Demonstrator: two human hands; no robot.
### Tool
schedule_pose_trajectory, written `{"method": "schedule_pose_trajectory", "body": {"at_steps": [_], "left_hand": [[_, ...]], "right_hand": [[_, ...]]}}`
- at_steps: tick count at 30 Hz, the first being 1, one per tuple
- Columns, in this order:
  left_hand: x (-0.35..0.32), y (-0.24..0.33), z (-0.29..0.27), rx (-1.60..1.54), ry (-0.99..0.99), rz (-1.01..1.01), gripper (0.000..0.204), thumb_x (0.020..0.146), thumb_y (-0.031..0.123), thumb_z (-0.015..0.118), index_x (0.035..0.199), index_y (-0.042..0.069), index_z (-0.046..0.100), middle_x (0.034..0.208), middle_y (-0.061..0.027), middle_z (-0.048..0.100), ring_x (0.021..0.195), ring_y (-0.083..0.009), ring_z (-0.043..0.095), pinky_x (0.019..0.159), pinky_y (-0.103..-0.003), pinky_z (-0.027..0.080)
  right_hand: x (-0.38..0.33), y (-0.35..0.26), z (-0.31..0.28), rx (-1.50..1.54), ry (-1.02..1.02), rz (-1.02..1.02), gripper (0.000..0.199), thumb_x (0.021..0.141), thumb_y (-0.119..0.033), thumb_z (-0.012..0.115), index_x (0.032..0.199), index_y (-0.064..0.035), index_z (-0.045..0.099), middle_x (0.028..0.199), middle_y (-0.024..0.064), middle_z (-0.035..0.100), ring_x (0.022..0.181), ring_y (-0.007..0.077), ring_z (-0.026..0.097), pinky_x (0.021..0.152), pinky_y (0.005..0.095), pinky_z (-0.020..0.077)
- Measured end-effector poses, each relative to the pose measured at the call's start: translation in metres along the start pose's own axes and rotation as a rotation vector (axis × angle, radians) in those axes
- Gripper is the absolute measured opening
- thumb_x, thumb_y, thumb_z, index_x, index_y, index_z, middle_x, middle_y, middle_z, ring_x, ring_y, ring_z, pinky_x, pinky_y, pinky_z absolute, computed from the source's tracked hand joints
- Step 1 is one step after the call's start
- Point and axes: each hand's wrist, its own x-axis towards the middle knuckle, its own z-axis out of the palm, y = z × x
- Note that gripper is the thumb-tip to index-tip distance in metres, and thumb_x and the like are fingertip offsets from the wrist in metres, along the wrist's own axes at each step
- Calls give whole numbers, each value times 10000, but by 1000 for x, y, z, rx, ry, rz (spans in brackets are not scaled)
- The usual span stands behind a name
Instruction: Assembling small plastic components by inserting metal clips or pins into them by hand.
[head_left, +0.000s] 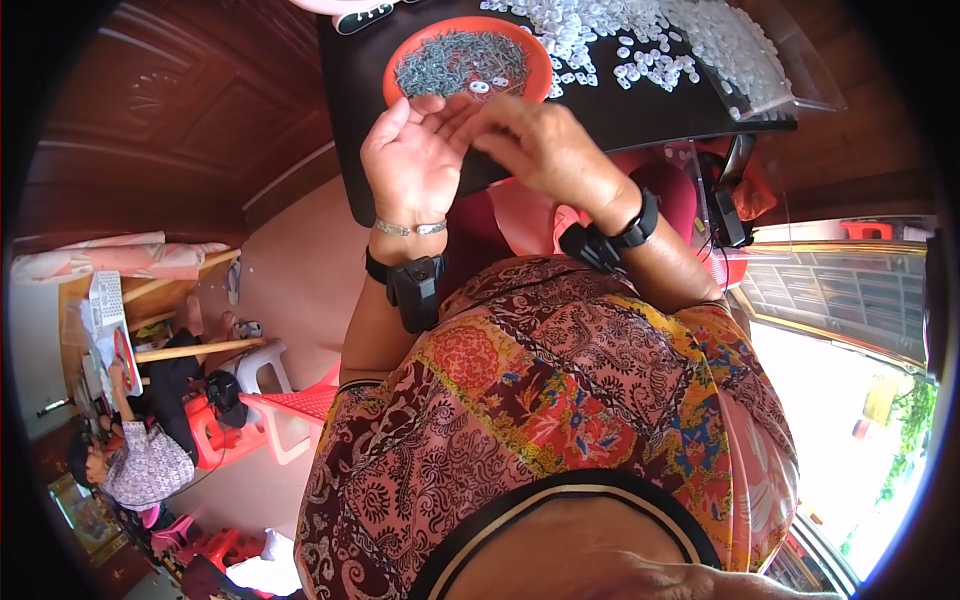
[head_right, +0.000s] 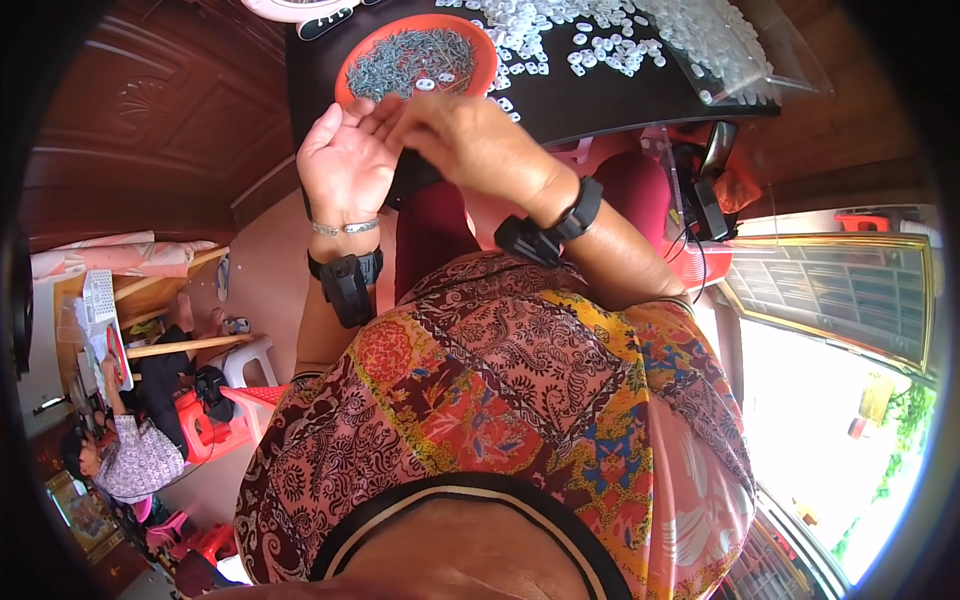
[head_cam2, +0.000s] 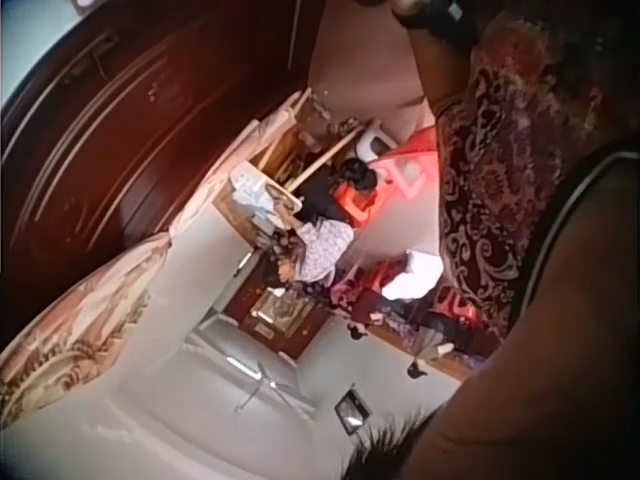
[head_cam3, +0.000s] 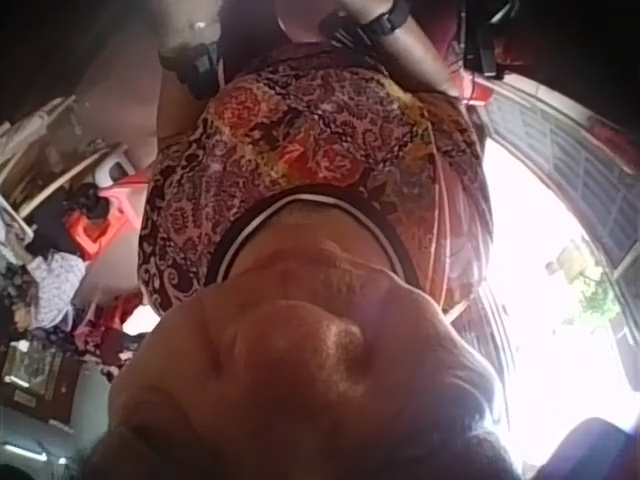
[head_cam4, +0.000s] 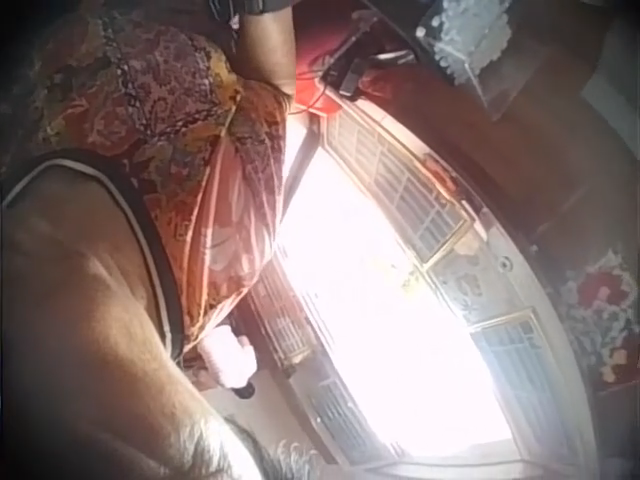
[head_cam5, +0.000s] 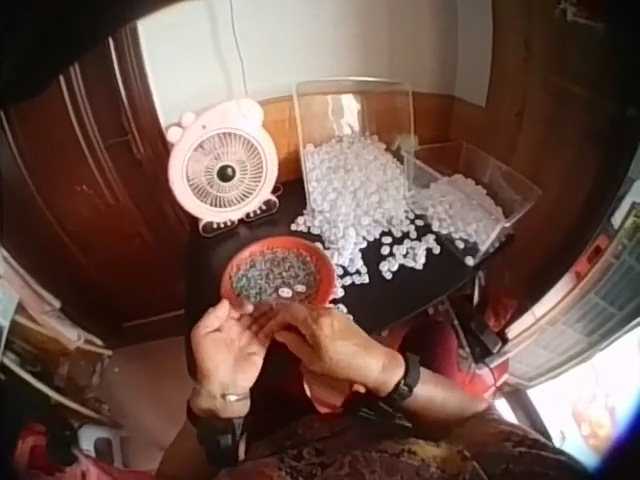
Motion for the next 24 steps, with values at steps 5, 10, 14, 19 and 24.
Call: {"method": "schedule_pose_trajectory", "body": {"at_steps": [5, 10, 14, 19, 24], "left_hand": [[-6, 12, -20, 204, -19, 42, 278, 900, 270, 455, 855, 20, 567, 893, -154, 622, 842, -309, 609, 737, -385, 488], [-9, 12, -27, 204, -22, 20, 270, 897, 270, 460, 843, 29, 569, 830, -129, 615, 785, -280, 607, 695, -353, 480], [-11, 15, -29, 209, -19, 23, 265, 900, 263, 453, 844, 30, 566, 818, -126, 609, 759, -267, 604, 674, -342, 478], [-14, 16, -33, 230, -13, 25, 259, 904, 257, 461, 850, 28, 567, 835, -118, 581, 789, -262, 570, 693, -344, 443], [-15, 12, -32, 245, -21, 24, 257, 902, 260, 460, 843, 31, 562, 827, -112, 579, 777, -257, 564, 682, -338, 437]], "right_hand": [[21, 41, -32, -272, 53, 103, 147, 832, -108, 589, 959, -39, 619, 793, 134, 646, 702, 274, 648, 643, 329, 503], [40, 71, -37, -391, -1, 5, 153, 822, -108, 580, 942, -56, 658, 821, 134, 656, 760, 297, 643, 698, 353, 505], [46, 81, -31, -480, -114, -12, 146, 800, -125, 588, 903, -55, 665, 827, 130, 656, 796, 312, 630, 732, 374, 498], [55, 80, -24, -638, -244, -31, 143, 768, -177, 603, 802, -41, 632, 787, 130, 641, 768, 331, 617, 708, 406, 493], [61, 86, -14, -793, -295, -56, 165, 740, -163, 578, 759, -24, 663, 774, 160, 646, 776, 324, 635, 722, 417, 511]]}}
